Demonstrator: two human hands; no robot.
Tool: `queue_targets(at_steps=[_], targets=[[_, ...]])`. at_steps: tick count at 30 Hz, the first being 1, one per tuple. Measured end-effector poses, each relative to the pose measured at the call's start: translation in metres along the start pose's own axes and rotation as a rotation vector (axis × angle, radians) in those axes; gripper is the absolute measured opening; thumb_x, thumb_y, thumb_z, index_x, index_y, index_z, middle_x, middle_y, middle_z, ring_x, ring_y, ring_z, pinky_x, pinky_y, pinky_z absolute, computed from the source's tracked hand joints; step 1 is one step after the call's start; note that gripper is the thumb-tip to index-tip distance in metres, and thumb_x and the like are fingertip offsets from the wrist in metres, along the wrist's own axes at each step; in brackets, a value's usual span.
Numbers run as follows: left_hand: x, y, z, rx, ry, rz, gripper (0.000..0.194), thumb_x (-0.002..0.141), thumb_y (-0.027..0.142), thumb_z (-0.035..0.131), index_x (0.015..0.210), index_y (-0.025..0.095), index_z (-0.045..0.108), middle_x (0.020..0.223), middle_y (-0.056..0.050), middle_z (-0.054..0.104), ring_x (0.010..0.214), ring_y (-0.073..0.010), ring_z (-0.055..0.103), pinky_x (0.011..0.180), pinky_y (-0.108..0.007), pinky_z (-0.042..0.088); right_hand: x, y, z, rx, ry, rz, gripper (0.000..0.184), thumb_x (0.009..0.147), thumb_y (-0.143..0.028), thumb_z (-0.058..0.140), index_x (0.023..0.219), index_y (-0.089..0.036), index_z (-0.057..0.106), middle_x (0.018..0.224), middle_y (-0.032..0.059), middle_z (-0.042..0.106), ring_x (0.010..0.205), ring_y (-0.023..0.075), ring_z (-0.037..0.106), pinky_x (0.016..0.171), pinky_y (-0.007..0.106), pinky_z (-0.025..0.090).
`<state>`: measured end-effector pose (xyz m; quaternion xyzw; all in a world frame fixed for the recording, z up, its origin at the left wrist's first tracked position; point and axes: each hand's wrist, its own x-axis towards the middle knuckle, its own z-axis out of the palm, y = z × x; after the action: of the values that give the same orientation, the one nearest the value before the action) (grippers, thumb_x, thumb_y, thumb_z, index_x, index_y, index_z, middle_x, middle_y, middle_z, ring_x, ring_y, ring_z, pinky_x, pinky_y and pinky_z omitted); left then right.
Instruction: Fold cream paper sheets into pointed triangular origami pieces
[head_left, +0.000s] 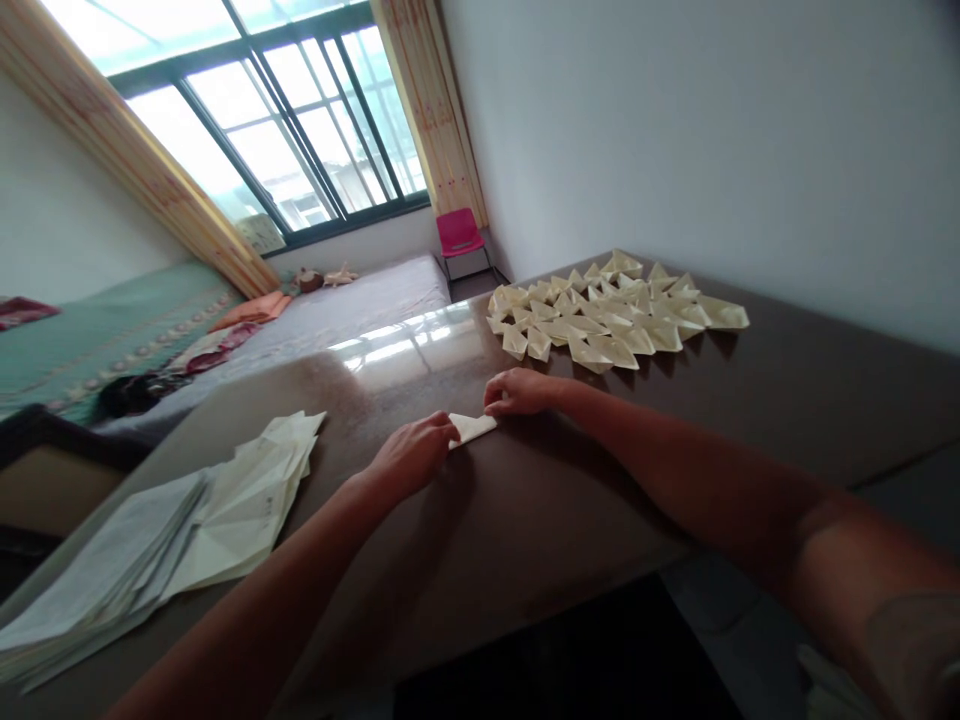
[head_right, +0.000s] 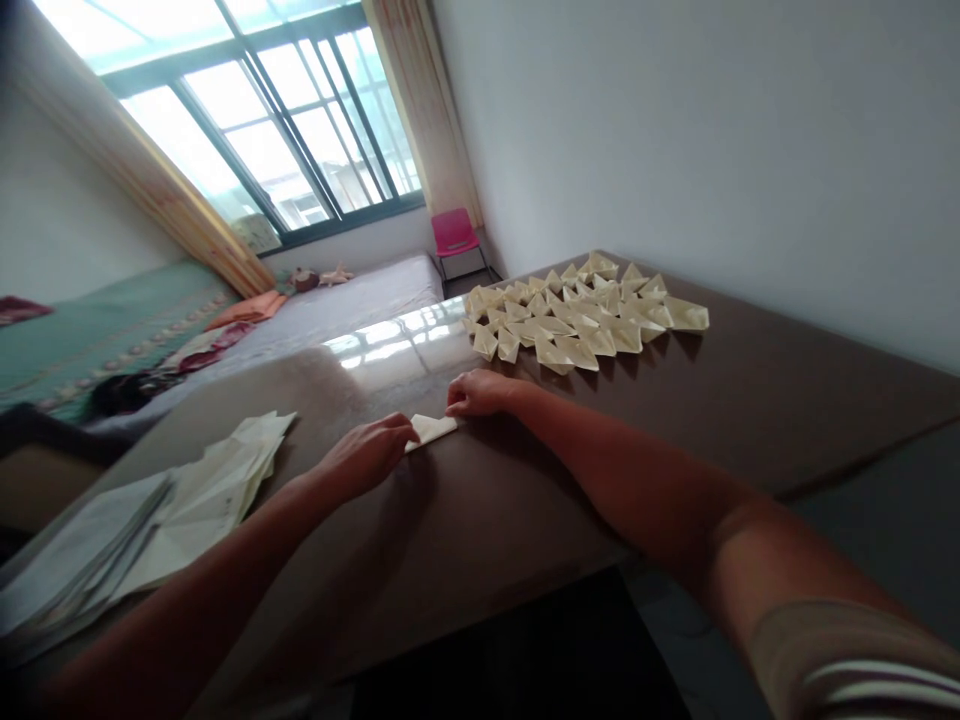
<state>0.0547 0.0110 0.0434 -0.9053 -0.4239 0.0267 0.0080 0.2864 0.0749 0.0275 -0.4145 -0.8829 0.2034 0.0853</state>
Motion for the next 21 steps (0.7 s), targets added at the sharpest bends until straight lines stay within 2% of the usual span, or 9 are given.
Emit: queue_targets(at_steps=[2,5,7,10,12,14,16,18,21], targets=[[0.012,0.000,0.002,-0.020,0.050,-0.047,0.026,0.090,0.029,0.043,0.109,0.023,0.061,0.105,-0.005,0.060,0.077,-0.0170,0.061,0.069,-0.030,0.047,0.002,0.002,0.004,0.075,-0.037,-0.028,0.034,0.077,-0.041,0.067,0.103,-0.019,0.070,0.096,0.0035,0.070,0.079,0.0147,0.062,0.062,0.019,0.040],[0.020,-0.006,0.018,-0.131,0.120,-0.045,0.036,0.090,0.036,0.047,0.125,0.027,0.054,0.112,-0.004,0.057,0.072,-0.0135,0.060,0.069,-0.028,0.046,0.001,-0.001,0.008,0.132,-0.034,-0.055,0.032,0.071,-0.033,0.073,0.099,-0.017,0.069,0.089,0.0018,0.069,0.073,0.0127,0.059,0.058,0.019,0.039],[0.021,-0.012,0.033,-0.261,0.179,-0.043,0.033,0.090,0.038,0.047,0.121,0.030,0.058,0.115,-0.003,0.056,0.070,-0.0102,0.058,0.072,-0.026,0.046,0.001,-0.001,0.007,0.175,-0.047,-0.102,0.028,0.069,-0.026,0.074,0.095,-0.016,0.069,0.083,0.0005,0.067,0.070,0.0113,0.057,0.058,0.018,0.039],[0.017,-0.018,0.050,-0.435,0.293,-0.095,0.026,0.090,0.040,0.049,0.101,0.026,0.067,0.108,-0.001,0.059,0.065,-0.0075,0.056,0.070,-0.023,0.046,0.000,0.004,0.001,0.284,-0.168,-0.168,0.028,0.067,-0.021,0.075,0.094,-0.015,0.068,0.082,-0.0006,0.067,0.070,0.0105,0.058,0.059,0.017,0.041],[0.014,-0.019,0.055,-0.464,0.330,-0.095,0.024,0.090,0.039,0.050,0.092,0.023,0.068,0.101,0.000,0.061,0.065,-0.0073,0.054,0.067,-0.022,0.045,-0.001,0.009,-0.004,0.362,-0.173,-0.104,0.027,0.071,-0.019,0.070,0.098,-0.015,0.067,0.085,0.0002,0.068,0.067,0.0089,0.057,0.058,0.016,0.042],[0.011,-0.017,0.054,-0.418,0.349,-0.065,0.023,0.090,0.037,0.051,0.090,0.023,0.069,0.098,0.000,0.063,0.065,-0.0072,0.054,0.066,-0.021,0.043,-0.002,0.011,-0.007,0.401,-0.103,0.029,0.022,0.078,-0.019,0.061,0.099,-0.013,0.067,0.082,0.0015,0.068,0.058,0.0071,0.055,0.053,0.016,0.041],[0.009,-0.015,0.050,-0.323,0.372,-0.024,0.021,0.090,0.035,0.051,0.090,0.024,0.069,0.095,0.001,0.065,0.066,-0.0074,0.055,0.065,-0.021,0.042,-0.003,0.009,-0.006,0.403,-0.073,0.139,0.020,0.084,-0.024,0.055,0.092,-0.011,0.067,0.072,0.0025,0.067,0.051,0.0066,0.052,0.050,0.016,0.041],[0.006,-0.013,0.046,-0.207,0.395,0.029,0.021,0.091,0.032,0.050,0.090,0.025,0.069,0.091,0.001,0.065,0.070,-0.0085,0.056,0.064,-0.021,0.040,-0.003,0.005,-0.003,0.399,-0.096,0.186,0.025,0.087,-0.032,0.053,0.082,-0.011,0.067,0.067,0.0034,0.065,0.049,0.0069,0.052,0.047,0.017,0.041],[0.003,-0.010,0.041,-0.061,0.420,0.110,0.022,0.092,0.030,0.048,0.090,0.025,0.069,0.084,0.000,0.064,0.078,-0.0117,0.055,0.061,-0.022,0.037,-0.002,-0.003,0.003,0.412,-0.127,0.194,0.030,0.085,-0.037,0.055,0.075,-0.011,0.066,0.069,0.0048,0.067,0.049,0.0075,0.053,0.044,0.017,0.039]])
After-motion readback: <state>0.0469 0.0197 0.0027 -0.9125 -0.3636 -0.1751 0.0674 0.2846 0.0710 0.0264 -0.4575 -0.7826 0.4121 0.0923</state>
